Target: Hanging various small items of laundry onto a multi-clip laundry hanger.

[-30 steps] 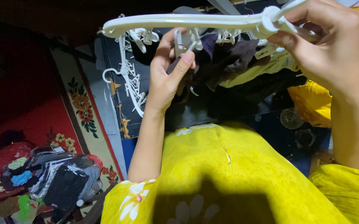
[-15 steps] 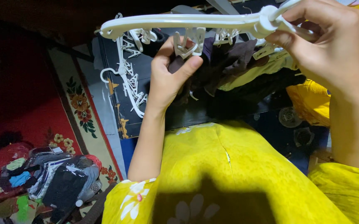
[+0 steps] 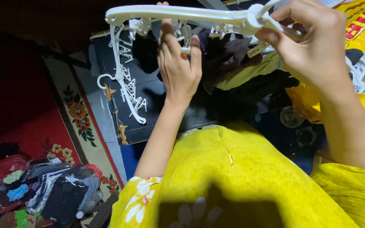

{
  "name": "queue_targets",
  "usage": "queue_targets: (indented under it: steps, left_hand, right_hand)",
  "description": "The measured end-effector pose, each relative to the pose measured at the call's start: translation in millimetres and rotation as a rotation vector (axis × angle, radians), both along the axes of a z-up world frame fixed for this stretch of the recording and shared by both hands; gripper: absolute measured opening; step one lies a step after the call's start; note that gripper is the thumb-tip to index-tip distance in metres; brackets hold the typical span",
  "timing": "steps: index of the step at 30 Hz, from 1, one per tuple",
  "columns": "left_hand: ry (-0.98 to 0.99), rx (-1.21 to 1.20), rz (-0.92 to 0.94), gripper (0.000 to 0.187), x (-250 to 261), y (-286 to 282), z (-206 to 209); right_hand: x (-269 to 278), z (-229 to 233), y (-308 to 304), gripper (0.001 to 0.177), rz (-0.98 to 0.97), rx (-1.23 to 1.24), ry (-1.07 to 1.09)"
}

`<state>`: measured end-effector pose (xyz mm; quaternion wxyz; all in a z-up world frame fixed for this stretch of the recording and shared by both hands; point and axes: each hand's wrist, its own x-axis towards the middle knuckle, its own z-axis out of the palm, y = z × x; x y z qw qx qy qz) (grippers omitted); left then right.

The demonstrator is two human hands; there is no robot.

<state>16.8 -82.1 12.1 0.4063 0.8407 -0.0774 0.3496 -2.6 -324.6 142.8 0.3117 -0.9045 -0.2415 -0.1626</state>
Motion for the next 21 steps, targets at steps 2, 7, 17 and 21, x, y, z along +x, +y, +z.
queue_targets:
  steps: [2, 7, 17, 21]
  left_hand:
    - [-0.066, 0.112, 0.051, 0.058, -3, -3, 6]
    - [0.044, -0.127, -0.016, 0.038, -17, -5, 24]
    - [0.121, -0.865, -0.247, 0.072, -21, -53, -1]
    - [0.071, -0.789, -0.139, 0.095, -21, -73, -9]
  right_hand:
    - [2, -4, 1, 0.017, -0.032, -0.068, -0.082]
    - [-4, -6, 15, 0.018, -0.129, -0.132, -0.144]
    - [-11, -7, 31, 0.02, -0.172, -0.11, -0.143]
    - [-14, -7, 37, 0.02, -0.197, -0.104, -0.146]
